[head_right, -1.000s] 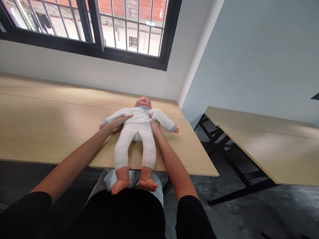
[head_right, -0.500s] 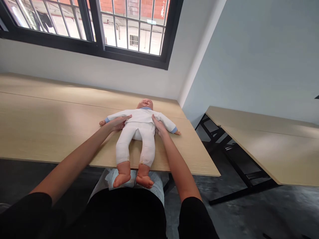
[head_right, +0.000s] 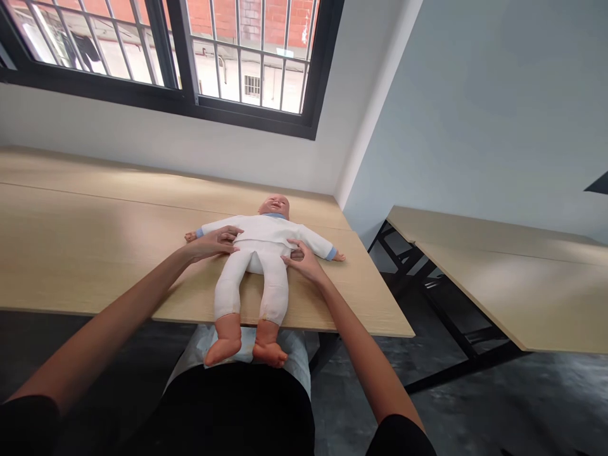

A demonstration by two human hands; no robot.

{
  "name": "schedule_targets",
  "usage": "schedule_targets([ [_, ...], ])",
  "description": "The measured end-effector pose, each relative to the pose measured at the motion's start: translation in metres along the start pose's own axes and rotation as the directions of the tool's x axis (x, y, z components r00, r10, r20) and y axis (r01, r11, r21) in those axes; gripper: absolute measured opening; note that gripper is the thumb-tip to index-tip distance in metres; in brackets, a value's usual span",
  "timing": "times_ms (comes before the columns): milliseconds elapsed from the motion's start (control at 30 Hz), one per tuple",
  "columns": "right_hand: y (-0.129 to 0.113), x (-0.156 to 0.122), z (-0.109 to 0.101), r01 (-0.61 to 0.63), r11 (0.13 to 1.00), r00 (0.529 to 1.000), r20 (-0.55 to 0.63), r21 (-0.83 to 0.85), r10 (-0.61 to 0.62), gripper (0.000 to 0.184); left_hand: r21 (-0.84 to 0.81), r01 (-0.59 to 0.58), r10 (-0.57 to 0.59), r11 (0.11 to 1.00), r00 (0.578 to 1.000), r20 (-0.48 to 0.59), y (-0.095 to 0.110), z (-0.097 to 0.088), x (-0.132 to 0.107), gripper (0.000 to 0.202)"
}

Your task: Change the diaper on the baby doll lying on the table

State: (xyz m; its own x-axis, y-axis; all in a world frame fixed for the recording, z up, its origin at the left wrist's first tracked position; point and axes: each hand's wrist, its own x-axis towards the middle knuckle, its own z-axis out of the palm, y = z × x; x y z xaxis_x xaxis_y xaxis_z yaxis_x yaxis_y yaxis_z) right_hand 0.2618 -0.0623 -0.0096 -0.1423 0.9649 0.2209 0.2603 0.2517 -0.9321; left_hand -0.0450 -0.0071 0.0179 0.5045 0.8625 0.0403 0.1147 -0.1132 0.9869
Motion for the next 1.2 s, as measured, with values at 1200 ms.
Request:
schedule_targets([
  [1200,0.012,0.009,0.005,0.174,0.980,0.944,-0.266,-0.101,-0.195,0.028,0.133,-0.142,0.156,0.981,0.983,-0.101,-0.014,-0.003,0.012,0.035],
])
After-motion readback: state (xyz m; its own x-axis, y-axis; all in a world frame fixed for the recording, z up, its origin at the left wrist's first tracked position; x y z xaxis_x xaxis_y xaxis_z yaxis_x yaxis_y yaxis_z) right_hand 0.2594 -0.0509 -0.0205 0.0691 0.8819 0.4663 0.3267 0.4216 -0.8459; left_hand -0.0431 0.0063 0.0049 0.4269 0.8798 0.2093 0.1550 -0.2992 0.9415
